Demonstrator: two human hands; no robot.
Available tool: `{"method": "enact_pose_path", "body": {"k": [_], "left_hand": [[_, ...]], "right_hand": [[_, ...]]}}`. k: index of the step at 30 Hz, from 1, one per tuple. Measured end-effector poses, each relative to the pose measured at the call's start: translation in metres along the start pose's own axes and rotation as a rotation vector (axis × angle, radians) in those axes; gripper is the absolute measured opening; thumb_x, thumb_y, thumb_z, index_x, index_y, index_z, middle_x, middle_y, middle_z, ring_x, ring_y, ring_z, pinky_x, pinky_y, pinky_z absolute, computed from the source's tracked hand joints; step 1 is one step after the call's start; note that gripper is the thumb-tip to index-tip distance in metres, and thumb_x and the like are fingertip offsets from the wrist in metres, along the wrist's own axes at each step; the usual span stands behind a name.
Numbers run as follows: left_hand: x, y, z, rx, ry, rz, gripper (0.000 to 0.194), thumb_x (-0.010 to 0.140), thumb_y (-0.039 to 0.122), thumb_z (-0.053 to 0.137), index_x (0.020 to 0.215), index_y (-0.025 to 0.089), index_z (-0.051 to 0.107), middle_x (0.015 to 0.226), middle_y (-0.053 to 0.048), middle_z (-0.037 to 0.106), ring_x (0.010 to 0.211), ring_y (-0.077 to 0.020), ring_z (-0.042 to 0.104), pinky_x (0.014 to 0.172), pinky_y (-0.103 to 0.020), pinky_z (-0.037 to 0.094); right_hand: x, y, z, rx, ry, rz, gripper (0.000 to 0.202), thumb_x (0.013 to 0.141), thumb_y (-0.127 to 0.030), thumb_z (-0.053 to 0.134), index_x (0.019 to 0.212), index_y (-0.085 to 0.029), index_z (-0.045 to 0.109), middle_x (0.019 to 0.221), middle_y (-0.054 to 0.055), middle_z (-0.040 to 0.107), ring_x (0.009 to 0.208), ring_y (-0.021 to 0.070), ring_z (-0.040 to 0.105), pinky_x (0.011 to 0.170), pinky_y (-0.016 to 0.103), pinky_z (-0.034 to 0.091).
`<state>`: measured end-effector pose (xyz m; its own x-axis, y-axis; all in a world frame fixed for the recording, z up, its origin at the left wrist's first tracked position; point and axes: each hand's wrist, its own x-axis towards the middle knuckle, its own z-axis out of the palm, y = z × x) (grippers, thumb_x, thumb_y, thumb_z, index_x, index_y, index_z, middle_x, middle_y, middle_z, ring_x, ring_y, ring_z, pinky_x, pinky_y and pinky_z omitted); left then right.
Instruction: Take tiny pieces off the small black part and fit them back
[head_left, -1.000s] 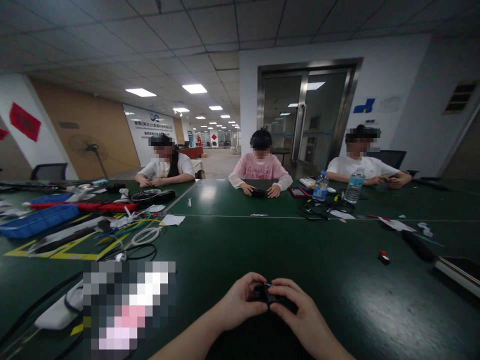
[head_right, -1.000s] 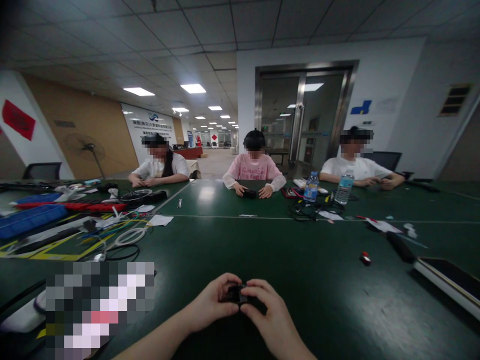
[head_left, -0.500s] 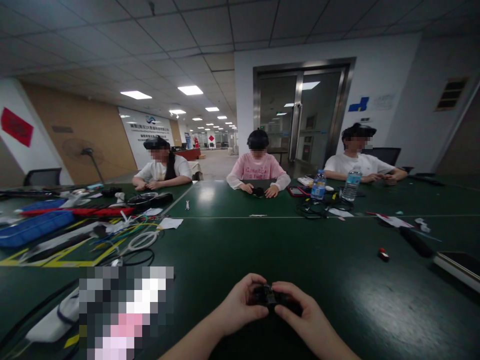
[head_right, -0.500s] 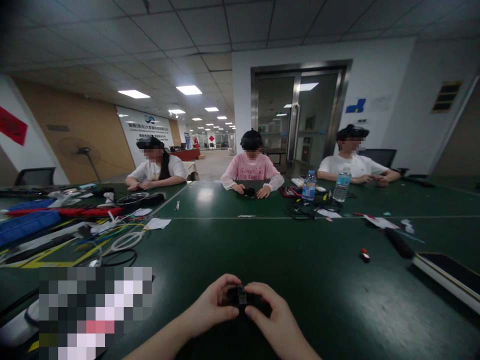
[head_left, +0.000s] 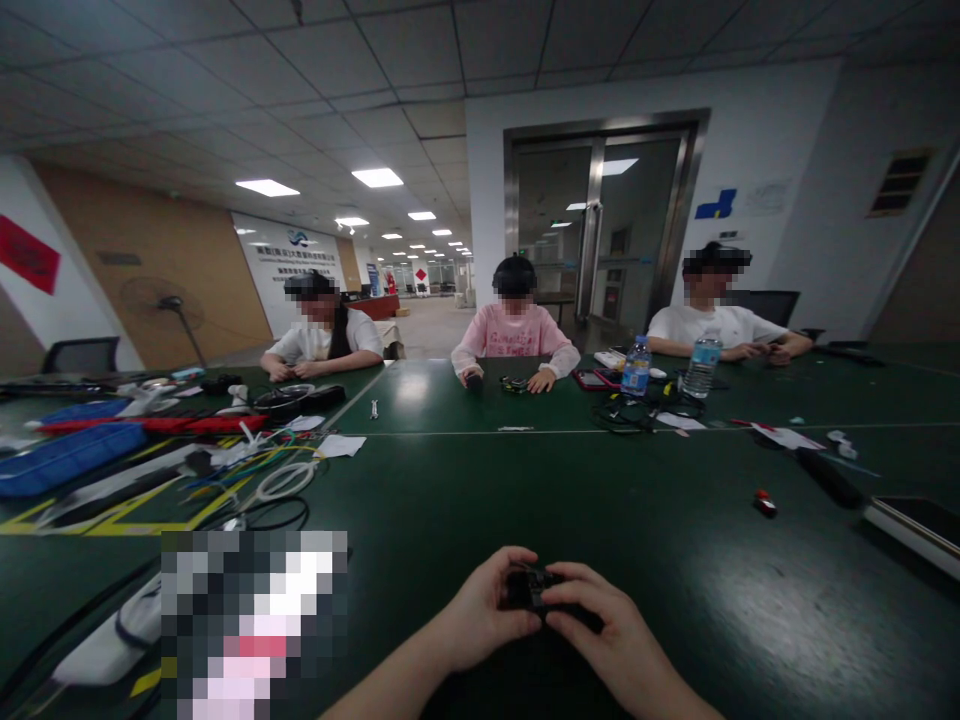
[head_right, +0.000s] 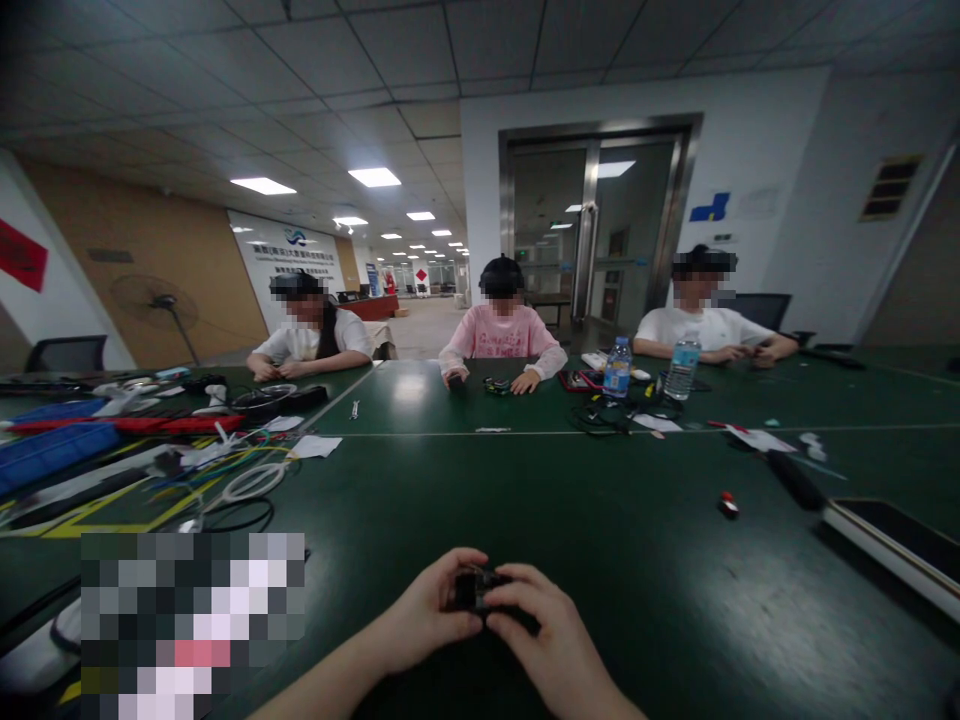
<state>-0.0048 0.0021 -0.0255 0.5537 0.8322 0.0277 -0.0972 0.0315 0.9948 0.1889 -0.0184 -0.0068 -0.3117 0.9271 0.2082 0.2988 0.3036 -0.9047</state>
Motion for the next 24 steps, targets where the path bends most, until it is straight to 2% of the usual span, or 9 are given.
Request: {"method": "enact_pose_path", "body": {"k": [6, 10, 15, 24], "left_hand": [[0.0006, 0.0031, 0.0022, 0.004, 0.016, -0.015, 0.046, 0.064, 0.011, 0.07, 0.104, 0.02, 0.049, 0.097, -0.002, 0.056, 0.087, -0.015, 0.056, 0.073, -0.028, 0.043], [0.0002, 0.0059, 0.0033, 0.021, 0.018, -0.027, 0.046, 0.065, 0.013, 0.071, 0.104, 0.02, 0.049, 0.098, -0.002, 0.056, 0.087, -0.0157, 0.056, 0.073, -0.029, 0.042], [0.0003, 0.0067, 0.0038, 0.03, 0.02, -0.008, 0.046, 0.064, 0.015, 0.072, 0.104, 0.019, 0.048, 0.096, -0.002, 0.056, 0.088, -0.0162, 0.055, 0.074, -0.029, 0.042], [-0.0001, 0.0059, 0.0028, 0.006, -0.003, 0.004, 0.049, 0.065, 0.011, 0.07, 0.107, 0.02, 0.046, 0.103, -0.005, 0.055, 0.093, -0.0179, 0.055, 0.075, -0.031, 0.042]], "right_hand": [[-0.0001, -0.0025, -0.0019, -0.031, -0.015, -0.001, 0.014, 0.076, -0.029, 0.062, 0.086, -0.033, 0.072, 0.109, 0.003, 0.063, 0.102, 0.0257, 0.058, 0.091, 0.039, 0.044], [-0.0006, -0.0051, -0.0019, -0.017, -0.014, -0.01, 0.015, 0.076, -0.029, 0.062, 0.088, -0.033, 0.071, 0.108, 0.003, 0.063, 0.102, 0.0257, 0.058, 0.091, 0.038, 0.043], [-0.0009, -0.0059, -0.0013, 0.004, 0.014, 0.015, 0.026, 0.074, -0.025, 0.063, 0.098, -0.032, 0.066, 0.103, 0.001, 0.066, 0.098, 0.0242, 0.058, 0.088, 0.035, 0.045], [-0.0008, 0.0004, 0.0002, -0.013, 0.04, 0.069, 0.03, 0.072, -0.029, 0.065, 0.102, -0.032, 0.064, 0.101, 0.001, 0.067, 0.095, 0.0245, 0.06, 0.085, 0.035, 0.046]]}}
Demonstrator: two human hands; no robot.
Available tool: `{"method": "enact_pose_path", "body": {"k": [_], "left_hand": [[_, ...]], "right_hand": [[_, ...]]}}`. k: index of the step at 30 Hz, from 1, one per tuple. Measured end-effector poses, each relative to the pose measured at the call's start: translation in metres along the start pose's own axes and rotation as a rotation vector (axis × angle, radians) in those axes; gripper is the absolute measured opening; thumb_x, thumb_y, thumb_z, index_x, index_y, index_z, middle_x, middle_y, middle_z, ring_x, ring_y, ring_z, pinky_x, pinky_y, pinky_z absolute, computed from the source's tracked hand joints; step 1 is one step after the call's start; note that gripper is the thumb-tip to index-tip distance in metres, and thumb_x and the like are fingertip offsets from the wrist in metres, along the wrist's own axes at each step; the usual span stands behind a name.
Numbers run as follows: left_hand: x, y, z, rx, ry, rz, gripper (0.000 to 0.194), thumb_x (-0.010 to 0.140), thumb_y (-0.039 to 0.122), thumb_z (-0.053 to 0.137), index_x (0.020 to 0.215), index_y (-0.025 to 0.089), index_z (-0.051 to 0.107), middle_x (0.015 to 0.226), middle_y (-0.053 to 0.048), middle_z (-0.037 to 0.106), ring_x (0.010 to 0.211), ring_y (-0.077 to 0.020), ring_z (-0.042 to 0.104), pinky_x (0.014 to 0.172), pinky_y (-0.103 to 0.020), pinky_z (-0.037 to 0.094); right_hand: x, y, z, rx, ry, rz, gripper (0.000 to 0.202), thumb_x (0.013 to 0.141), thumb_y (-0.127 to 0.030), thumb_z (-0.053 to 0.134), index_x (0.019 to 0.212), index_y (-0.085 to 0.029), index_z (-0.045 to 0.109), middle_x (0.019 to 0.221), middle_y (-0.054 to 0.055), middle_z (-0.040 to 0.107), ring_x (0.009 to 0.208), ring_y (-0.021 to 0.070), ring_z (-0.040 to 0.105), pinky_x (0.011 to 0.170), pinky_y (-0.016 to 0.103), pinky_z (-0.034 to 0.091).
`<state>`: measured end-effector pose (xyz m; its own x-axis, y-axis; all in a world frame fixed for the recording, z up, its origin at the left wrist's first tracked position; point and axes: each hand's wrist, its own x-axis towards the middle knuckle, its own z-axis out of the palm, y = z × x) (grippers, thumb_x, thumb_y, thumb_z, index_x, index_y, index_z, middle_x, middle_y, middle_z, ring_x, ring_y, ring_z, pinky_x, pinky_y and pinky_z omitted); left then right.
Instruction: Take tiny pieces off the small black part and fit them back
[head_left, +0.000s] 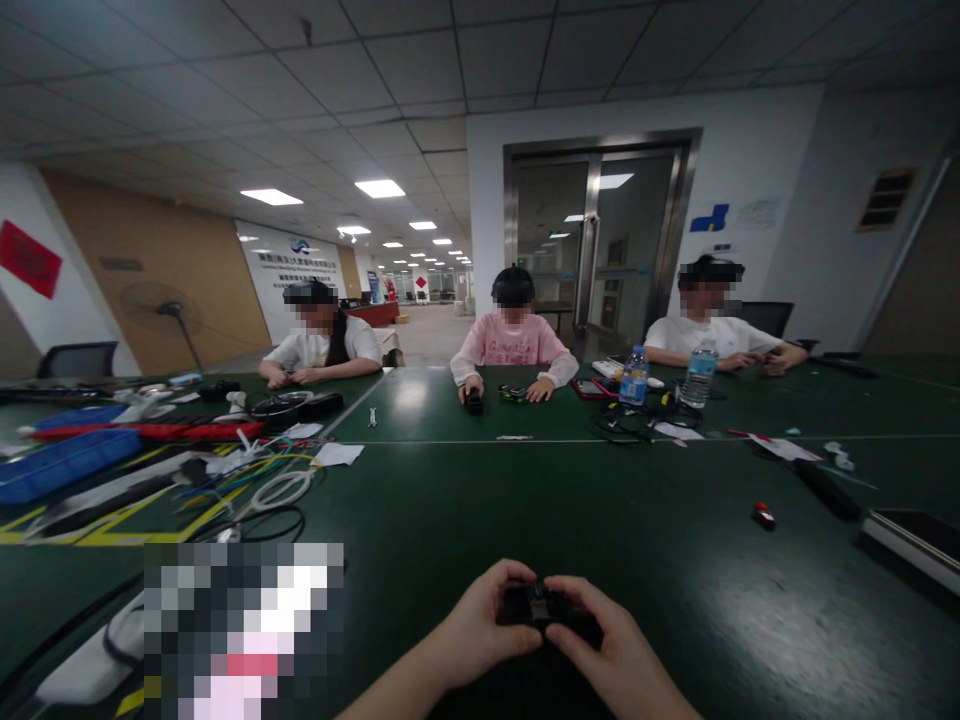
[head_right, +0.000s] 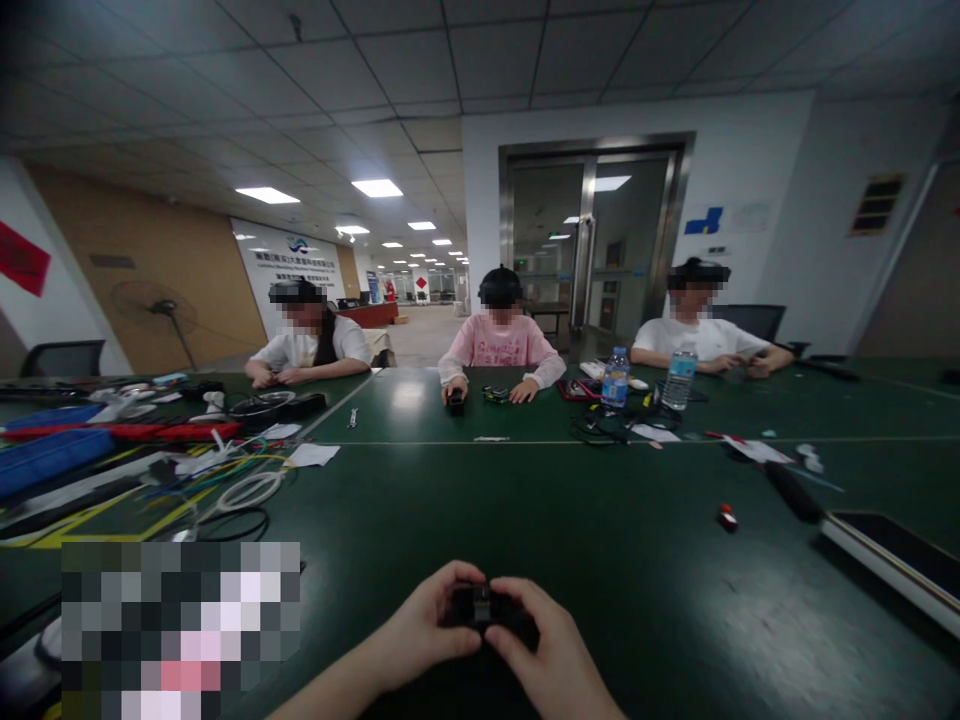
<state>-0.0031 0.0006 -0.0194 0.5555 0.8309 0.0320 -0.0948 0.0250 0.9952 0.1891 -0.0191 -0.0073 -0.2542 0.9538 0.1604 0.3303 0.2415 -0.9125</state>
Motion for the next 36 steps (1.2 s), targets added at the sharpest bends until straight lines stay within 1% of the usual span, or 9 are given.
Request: {"method": "enact_pose_path", "body": {"k": [5, 8, 10, 12, 15, 22, 29, 33, 36], "left_hand": [[-0.001, 0.0, 0.0, -0.055, 0.023, -0.008, 0.069, 0.064, 0.009, 0.07, 0.121, 0.024, 0.034, 0.103, -0.005, 0.053, 0.095, -0.0196, 0.055, 0.078, -0.034, 0.042], [-0.001, 0.0, 0.0, -0.06, 0.015, -0.012, 0.059, 0.065, 0.009, 0.069, 0.114, 0.022, 0.038, 0.104, -0.005, 0.054, 0.096, -0.0192, 0.055, 0.08, -0.034, 0.042], [0.0, 0.001, 0.0, -0.029, 0.016, -0.012, 0.049, 0.065, 0.008, 0.068, 0.106, 0.019, 0.044, 0.101, -0.005, 0.056, 0.094, -0.0185, 0.056, 0.078, -0.033, 0.042], [0.0, 0.003, 0.0, 0.006, 0.03, -0.013, 0.045, 0.065, 0.007, 0.068, 0.102, 0.018, 0.046, 0.099, -0.005, 0.057, 0.091, -0.0177, 0.056, 0.076, -0.032, 0.042], [0.0, 0.004, 0.001, 0.018, 0.043, -0.01, 0.044, 0.065, 0.006, 0.068, 0.102, 0.018, 0.046, 0.099, -0.004, 0.057, 0.091, -0.0178, 0.056, 0.077, -0.032, 0.042], [-0.001, 0.002, 0.0, -0.007, 0.003, -0.019, 0.044, 0.07, 0.012, 0.067, 0.106, 0.02, 0.044, 0.1, -0.005, 0.058, 0.091, -0.0181, 0.057, 0.078, -0.034, 0.043], [-0.001, 0.002, -0.001, -0.058, -0.037, -0.02, 0.054, 0.07, 0.008, 0.065, 0.115, 0.022, 0.039, 0.105, -0.006, 0.057, 0.093, -0.0186, 0.058, 0.082, -0.038, 0.043], [-0.001, 0.0, -0.002, -0.076, -0.021, -0.04, 0.062, 0.071, 0.01, 0.065, 0.121, 0.024, 0.032, 0.105, -0.006, 0.058, 0.09, -0.018, 0.06, 0.08, -0.038, 0.043], [-0.001, -0.001, -0.002, -0.056, -0.009, -0.037, 0.051, 0.07, 0.011, 0.067, 0.112, 0.022, 0.04, 0.099, -0.004, 0.059, 0.087, -0.0167, 0.06, 0.076, -0.034, 0.043]], "right_hand": [[0.001, 0.0, 0.0, -0.03, 0.016, 0.007, 0.031, 0.072, -0.027, 0.063, 0.102, -0.029, 0.063, 0.104, 0.002, 0.067, 0.098, 0.0245, 0.059, 0.088, 0.036, 0.045], [0.001, -0.002, -0.001, -0.077, -0.014, 0.021, 0.032, 0.074, -0.027, 0.061, 0.106, -0.027, 0.061, 0.105, 0.003, 0.066, 0.098, 0.0238, 0.059, 0.088, 0.036, 0.045], [0.001, -0.003, -0.002, -0.092, -0.032, 0.023, 0.032, 0.075, -0.027, 0.059, 0.107, -0.026, 0.06, 0.105, 0.003, 0.066, 0.098, 0.0232, 0.059, 0.088, 0.035, 0.045], [0.001, -0.004, -0.002, -0.097, -0.042, 0.024, 0.032, 0.075, -0.028, 0.059, 0.108, -0.026, 0.059, 0.107, 0.003, 0.065, 0.1, 0.0227, 0.058, 0.089, 0.034, 0.045], [0.001, -0.003, -0.002, -0.104, -0.044, 0.033, 0.033, 0.076, -0.029, 0.058, 0.109, -0.026, 0.058, 0.108, 0.003, 0.064, 0.101, 0.0227, 0.058, 0.09, 0.034, 0.044], [0.0, -0.008, -0.005, -0.101, -0.058, 0.027, 0.036, 0.076, -0.031, 0.059, 0.112, -0.024, 0.056, 0.109, 0.005, 0.064, 0.103, 0.0244, 0.057, 0.091, 0.038, 0.042], [0.001, -0.004, -0.005, -0.084, -0.053, 0.053, 0.035, 0.076, -0.029, 0.058, 0.111, -0.026, 0.056, 0.11, 0.004, 0.064, 0.103, 0.0237, 0.056, 0.092, 0.036, 0.043], [0.001, -0.001, -0.004, -0.079, -0.049, 0.043, 0.033, 0.076, -0.028, 0.058, 0.109, -0.026, 0.058, 0.109, 0.004, 0.064, 0.103, 0.0235, 0.057, 0.091, 0.036, 0.043], [0.001, -0.001, -0.004, -0.071, -0.052, 0.037, 0.032, 0.076, -0.028, 0.058, 0.108, -0.025, 0.059, 0.108, 0.004, 0.064, 0.1, 0.0228, 0.058, 0.089, 0.035, 0.045]]}}
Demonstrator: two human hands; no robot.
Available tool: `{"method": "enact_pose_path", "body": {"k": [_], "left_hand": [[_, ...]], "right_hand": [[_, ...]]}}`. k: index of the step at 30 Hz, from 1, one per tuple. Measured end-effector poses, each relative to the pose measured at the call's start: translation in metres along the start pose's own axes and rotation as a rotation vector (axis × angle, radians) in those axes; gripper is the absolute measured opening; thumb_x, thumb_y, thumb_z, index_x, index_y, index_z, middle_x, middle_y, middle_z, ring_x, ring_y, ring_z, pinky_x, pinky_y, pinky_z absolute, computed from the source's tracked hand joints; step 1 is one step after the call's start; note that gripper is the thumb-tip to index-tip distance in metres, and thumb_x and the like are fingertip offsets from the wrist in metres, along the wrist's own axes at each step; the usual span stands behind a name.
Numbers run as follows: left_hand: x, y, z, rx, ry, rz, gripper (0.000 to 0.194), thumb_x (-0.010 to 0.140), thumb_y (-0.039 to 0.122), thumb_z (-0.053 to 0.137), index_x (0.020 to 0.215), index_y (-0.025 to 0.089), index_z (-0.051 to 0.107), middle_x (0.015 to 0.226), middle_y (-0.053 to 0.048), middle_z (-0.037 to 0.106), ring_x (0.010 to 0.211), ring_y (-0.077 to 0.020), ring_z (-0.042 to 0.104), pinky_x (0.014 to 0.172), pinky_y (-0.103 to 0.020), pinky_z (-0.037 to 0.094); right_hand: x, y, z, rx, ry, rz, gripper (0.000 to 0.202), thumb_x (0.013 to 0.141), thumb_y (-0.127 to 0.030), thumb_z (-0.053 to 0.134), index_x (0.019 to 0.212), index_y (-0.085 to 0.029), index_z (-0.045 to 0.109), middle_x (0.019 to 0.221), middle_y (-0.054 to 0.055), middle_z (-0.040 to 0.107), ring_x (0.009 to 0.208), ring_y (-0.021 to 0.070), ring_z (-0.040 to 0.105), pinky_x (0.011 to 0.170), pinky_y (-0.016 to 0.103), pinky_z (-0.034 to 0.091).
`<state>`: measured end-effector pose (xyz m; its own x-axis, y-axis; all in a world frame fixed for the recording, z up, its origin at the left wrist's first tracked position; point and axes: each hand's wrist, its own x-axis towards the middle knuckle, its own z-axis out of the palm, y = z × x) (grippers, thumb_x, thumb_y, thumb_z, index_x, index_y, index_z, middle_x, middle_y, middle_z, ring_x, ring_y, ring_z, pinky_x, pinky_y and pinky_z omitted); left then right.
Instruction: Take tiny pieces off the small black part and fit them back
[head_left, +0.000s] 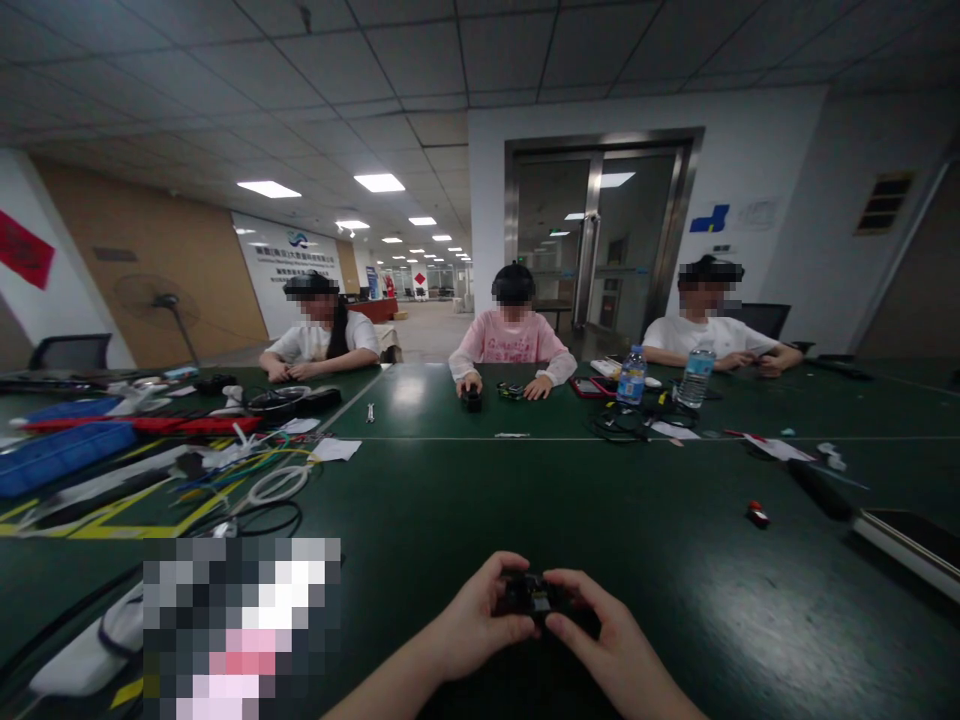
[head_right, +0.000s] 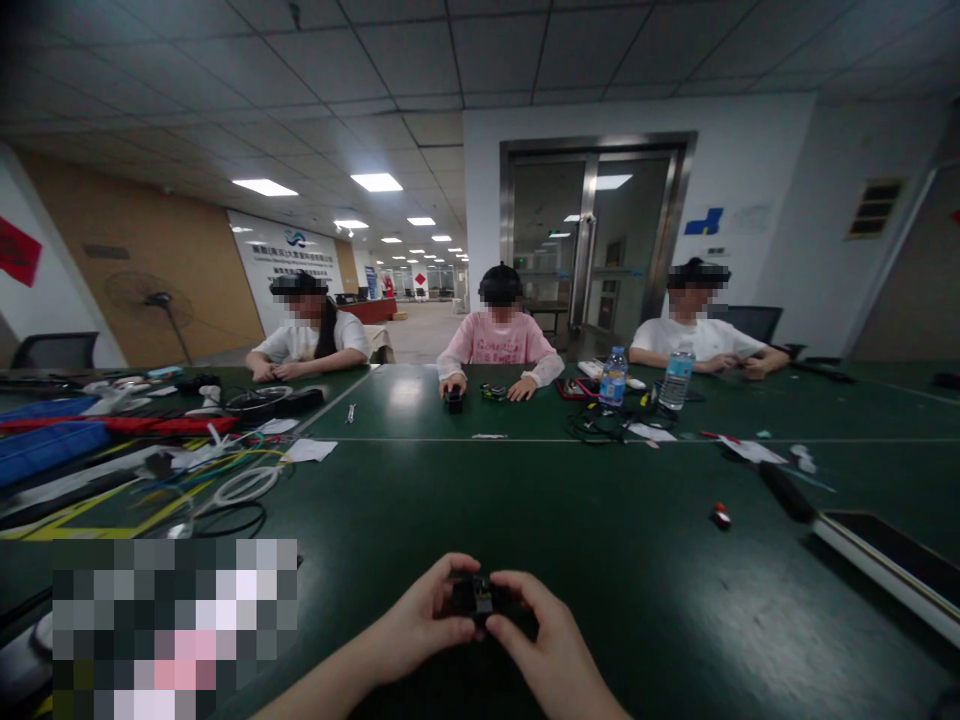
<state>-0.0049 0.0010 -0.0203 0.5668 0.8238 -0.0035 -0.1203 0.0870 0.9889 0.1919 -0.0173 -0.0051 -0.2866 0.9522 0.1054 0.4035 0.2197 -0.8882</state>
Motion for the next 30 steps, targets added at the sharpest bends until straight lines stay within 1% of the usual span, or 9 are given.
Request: {"method": "enact_pose_path", "body": {"k": [3, 6, 9, 23, 25, 28, 30], "left_hand": [[0.0008, 0.0017, 0.0018, -0.016, -0.008, 0.027, 0.042, 0.069, 0.013, 0.069, 0.103, 0.02, 0.045, 0.093, -0.002, 0.059, 0.082, -0.0143, 0.06, 0.073, -0.03, 0.042], [0.0012, 0.0026, 0.0027, -0.04, -0.013, 0.025, 0.043, 0.068, 0.014, 0.07, 0.102, 0.019, 0.045, 0.092, -0.001, 0.059, 0.08, -0.0136, 0.059, 0.071, -0.028, 0.042], [0.0015, 0.0009, 0.0023, -0.029, -0.008, 0.031, 0.043, 0.068, 0.015, 0.07, 0.103, 0.019, 0.044, 0.093, -0.002, 0.059, 0.081, -0.0135, 0.059, 0.071, -0.027, 0.042], [0.0004, 0.0, 0.0025, 0.019, 0.0, 0.045, 0.042, 0.068, 0.014, 0.07, 0.102, 0.019, 0.046, 0.092, -0.001, 0.058, 0.081, -0.0133, 0.057, 0.069, -0.026, 0.041], [0.0, -0.0002, 0.0019, 0.025, -0.005, 0.049, 0.044, 0.069, 0.014, 0.069, 0.105, 0.02, 0.045, 0.094, -0.002, 0.057, 0.083, -0.0136, 0.057, 0.07, -0.026, 0.041], [0.0002, 0.0006, 0.0016, 0.002, -0.034, 0.052, 0.056, 0.069, 0.014, 0.069, 0.115, 0.022, 0.038, 0.099, -0.003, 0.057, 0.086, -0.0145, 0.057, 0.072, -0.028, 0.041], [0.0007, 0.0014, 0.0019, -0.004, -0.042, 0.046, 0.056, 0.069, 0.014, 0.069, 0.115, 0.022, 0.038, 0.098, -0.003, 0.057, 0.085, -0.0146, 0.057, 0.073, -0.029, 0.042]], "right_hand": [[0.0, -0.0003, 0.0, 0.005, -0.002, -0.039, 0.029, 0.077, -0.028, 0.058, 0.106, -0.025, 0.06, 0.107, 0.005, 0.064, 0.1, 0.0221, 0.058, 0.088, 0.034, 0.045], [-0.0001, -0.0003, -0.0004, -0.005, -0.005, -0.094, 0.026, 0.078, -0.029, 0.058, 0.103, -0.026, 0.062, 0.11, 0.005, 0.063, 0.104, 0.0225, 0.056, 0.09, 0.035, 0.045], [-0.0003, 0.0003, -0.0004, -0.007, -0.014, -0.118, 0.025, 0.078, -0.03, 0.058, 0.102, -0.026, 0.063, 0.112, 0.006, 0.062, 0.106, 0.0229, 0.056, 0.091, 0.035, 0.044], [-0.0012, -0.0032, 0.0, -0.022, -0.005, -0.104, 0.021, 0.078, -0.03, 0.058, 0.098, -0.026, 0.064, 0.11, 0.005, 0.06, 0.104, 0.0227, 0.056, 0.089, 0.035, 0.045], [-0.0014, -0.0032, 0.0001, -0.024, -0.007, -0.1, 0.021, 0.078, -0.03, 0.059, 0.098, -0.026, 0.064, 0.11, 0.005, 0.061, 0.105, 0.0231, 0.055, 0.089, 0.036, 0.044], [-0.0015, -0.004, 0.0003, -0.016, -0.004, -0.107, 0.02, 0.078, -0.029, 0.059, 0.097, -0.027, 0.065, 0.108, 0.005, 0.062, 0.104, 0.0231, 0.056, 0.091, 0.036, 0.043], [-0.0017, -0.0052, 0.0003, -0.005, 0.002, -0.11, 0.02, 0.077, -0.028, 0.059, 0.097, -0.026, 0.065, 0.107, 0.005, 0.062, 0.102, 0.0231, 0.057, 0.09, 0.036, 0.043]]}}
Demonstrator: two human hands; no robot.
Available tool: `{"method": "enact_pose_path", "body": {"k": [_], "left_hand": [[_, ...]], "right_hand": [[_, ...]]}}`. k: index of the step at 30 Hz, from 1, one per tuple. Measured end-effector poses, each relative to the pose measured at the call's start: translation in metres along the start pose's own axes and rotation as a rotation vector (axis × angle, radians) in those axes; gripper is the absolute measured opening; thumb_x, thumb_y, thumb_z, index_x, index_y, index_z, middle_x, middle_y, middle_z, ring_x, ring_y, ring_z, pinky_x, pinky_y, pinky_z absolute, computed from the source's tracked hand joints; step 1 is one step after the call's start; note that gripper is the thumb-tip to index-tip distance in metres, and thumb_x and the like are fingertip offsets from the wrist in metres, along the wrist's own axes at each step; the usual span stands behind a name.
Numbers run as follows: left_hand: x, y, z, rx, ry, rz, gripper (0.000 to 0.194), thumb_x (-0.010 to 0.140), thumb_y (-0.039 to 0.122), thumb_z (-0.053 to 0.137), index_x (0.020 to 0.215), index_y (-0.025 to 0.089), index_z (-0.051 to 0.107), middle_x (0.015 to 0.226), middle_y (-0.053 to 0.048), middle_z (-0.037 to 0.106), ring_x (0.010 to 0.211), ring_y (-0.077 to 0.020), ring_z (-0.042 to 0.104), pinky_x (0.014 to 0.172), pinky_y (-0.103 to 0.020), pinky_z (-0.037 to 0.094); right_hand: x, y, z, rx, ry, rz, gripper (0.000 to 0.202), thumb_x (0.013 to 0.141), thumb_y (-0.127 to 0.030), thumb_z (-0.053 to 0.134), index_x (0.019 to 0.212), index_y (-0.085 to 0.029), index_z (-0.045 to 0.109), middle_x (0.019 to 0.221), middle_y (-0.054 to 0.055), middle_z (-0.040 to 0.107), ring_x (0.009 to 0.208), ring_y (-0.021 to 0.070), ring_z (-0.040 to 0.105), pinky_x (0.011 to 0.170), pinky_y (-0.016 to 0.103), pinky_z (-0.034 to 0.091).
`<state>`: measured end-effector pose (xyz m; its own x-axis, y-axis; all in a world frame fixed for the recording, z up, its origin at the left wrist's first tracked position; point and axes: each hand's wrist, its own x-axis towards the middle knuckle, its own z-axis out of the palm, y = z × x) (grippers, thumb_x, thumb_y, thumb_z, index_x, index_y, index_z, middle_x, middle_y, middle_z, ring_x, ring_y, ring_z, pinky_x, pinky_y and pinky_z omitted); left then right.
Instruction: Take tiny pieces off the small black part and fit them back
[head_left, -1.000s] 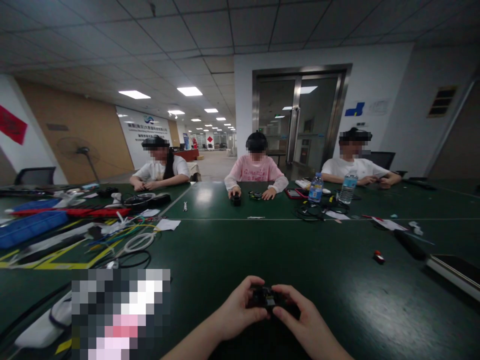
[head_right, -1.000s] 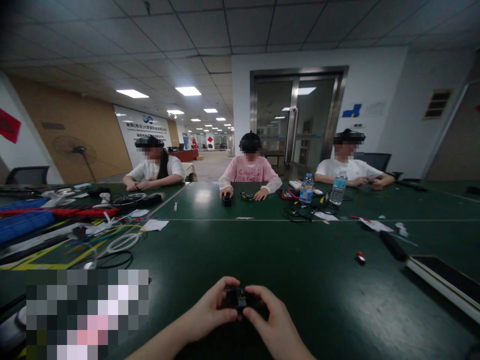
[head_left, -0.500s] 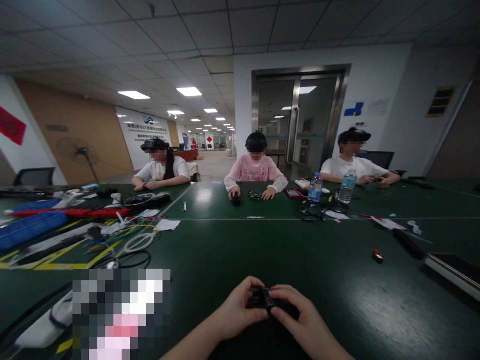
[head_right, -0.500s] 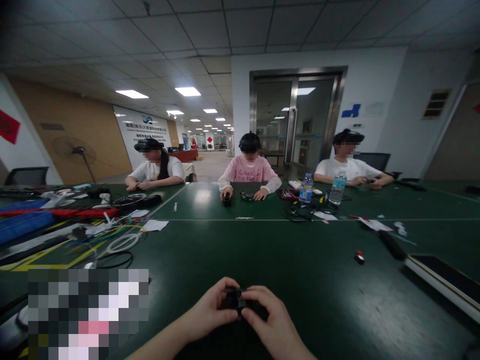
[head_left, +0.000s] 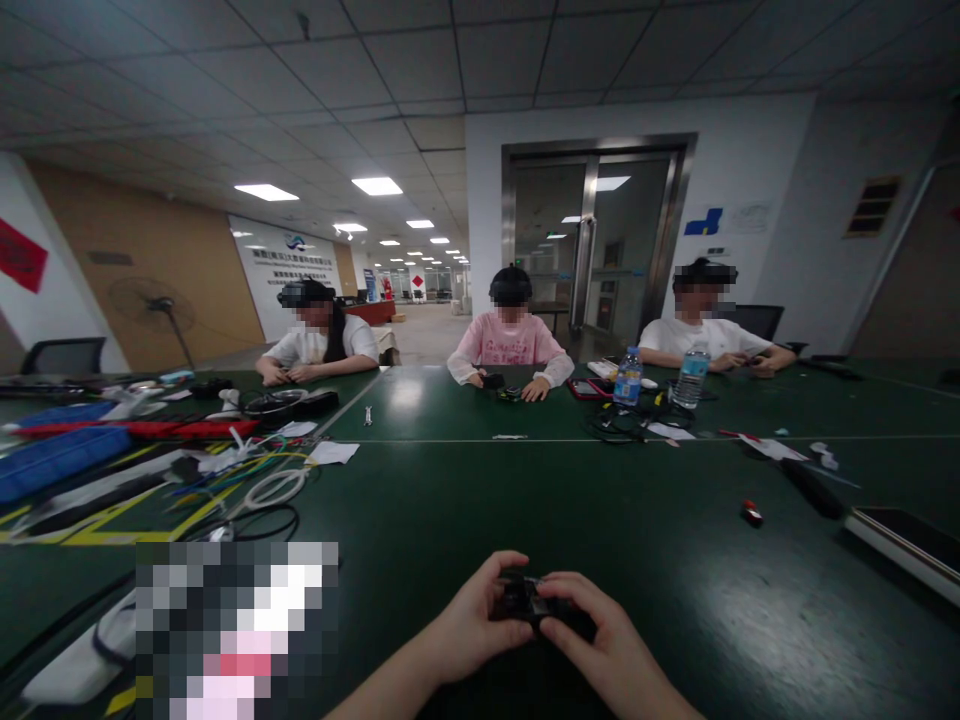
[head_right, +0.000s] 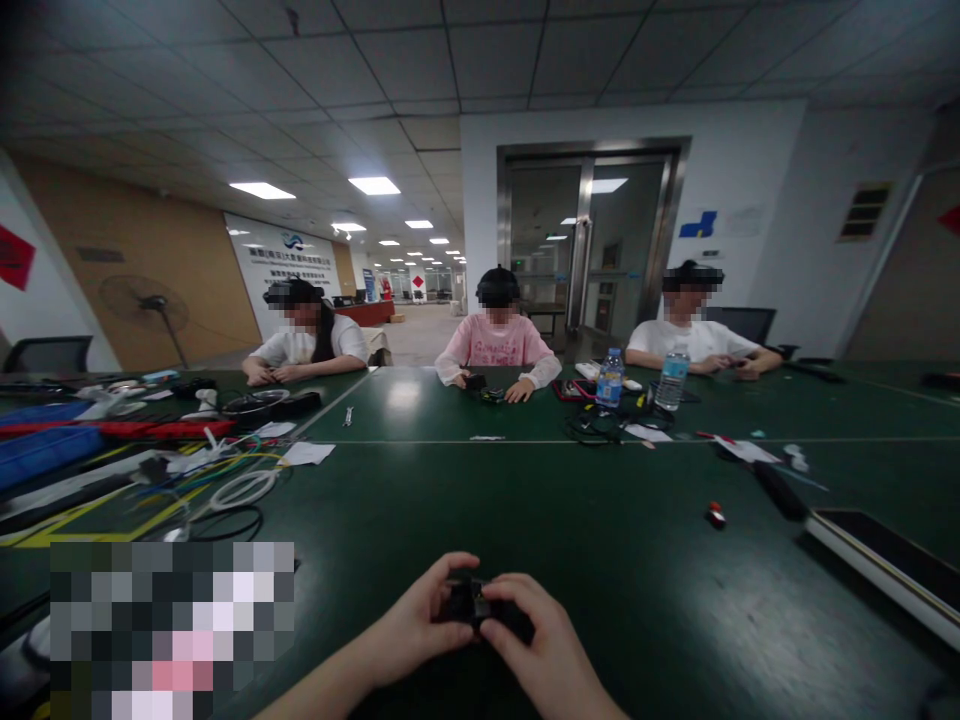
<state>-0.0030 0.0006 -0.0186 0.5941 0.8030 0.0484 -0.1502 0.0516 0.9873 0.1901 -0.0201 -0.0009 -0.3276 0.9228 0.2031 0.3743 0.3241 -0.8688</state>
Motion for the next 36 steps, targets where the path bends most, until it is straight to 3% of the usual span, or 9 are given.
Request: {"method": "enact_pose_path", "body": {"k": [4, 9, 17, 29, 36], "left_hand": [[0.0, 0.001, 0.001, -0.017, 0.012, -0.002, 0.043, 0.068, 0.016, 0.07, 0.103, 0.019, 0.044, 0.093, -0.002, 0.058, 0.083, -0.0141, 0.057, 0.075, -0.03, 0.042], [-0.001, 0.004, 0.003, -0.038, 0.016, -0.03, 0.042, 0.069, 0.015, 0.069, 0.103, 0.019, 0.045, 0.092, -0.001, 0.058, 0.082, -0.0138, 0.058, 0.075, -0.031, 0.042], [0.001, 0.007, 0.005, -0.04, 0.017, -0.009, 0.042, 0.069, 0.016, 0.07, 0.1, 0.019, 0.044, 0.088, 0.001, 0.058, 0.079, -0.0125, 0.058, 0.071, -0.028, 0.041], [0.0, 0.004, 0.003, 0.003, 0.019, -0.012, 0.043, 0.068, 0.013, 0.069, 0.102, 0.019, 0.045, 0.093, -0.002, 0.058, 0.083, -0.0137, 0.057, 0.072, -0.029, 0.042], [0.0, 0.01, 0.005, -0.008, 0.023, -0.035, 0.048, 0.066, 0.013, 0.07, 0.105, 0.02, 0.043, 0.095, -0.002, 0.058, 0.081, -0.014, 0.057, 0.071, -0.029, 0.04]], "right_hand": [[0.0, -0.003, -0.001, 0.01, 0.009, -0.004, 0.022, 0.077, -0.028, 0.059, 0.098, -0.025, 0.064, 0.106, 0.006, 0.063, 0.101, 0.0234, 0.057, 0.087, 0.035, 0.045], [0.001, -0.005, -0.001, 0.03, -0.006, 0.034, 0.022, 0.076, -0.028, 0.059, 0.097, -0.024, 0.065, 0.106, 0.005, 0.063, 0.101, 0.0239, 0.057, 0.087, 0.035, 0.044], [0.004, -0.005, 0.005, 0.009, 0.012, 0.034, 0.016, 0.075, -0.023, 0.059, 0.09, -0.024, 0.063, 0.105, 0.004, 0.062, 0.101, 0.0222, 0.056, 0.086, 0.033, 0.043], [0.004, -0.003, -0.002, 0.058, -0.068, 0.078, 0.02, 0.077, -0.029, 0.058, 0.095, -0.023, 0.064, 0.114, 0.005, 0.058, 0.107, 0.0229, 0.054, 0.094, 0.037, 0.04], [0.007, 0.0, 0.0, 0.088, -0.052, 0.098, 0.02, 0.076, -0.033, 0.061, 0.091, -0.022, 0.066, 0.109, 0.005, 0.062, 0.104, 0.0239, 0.056, 0.092, 0.038, 0.041]]}}
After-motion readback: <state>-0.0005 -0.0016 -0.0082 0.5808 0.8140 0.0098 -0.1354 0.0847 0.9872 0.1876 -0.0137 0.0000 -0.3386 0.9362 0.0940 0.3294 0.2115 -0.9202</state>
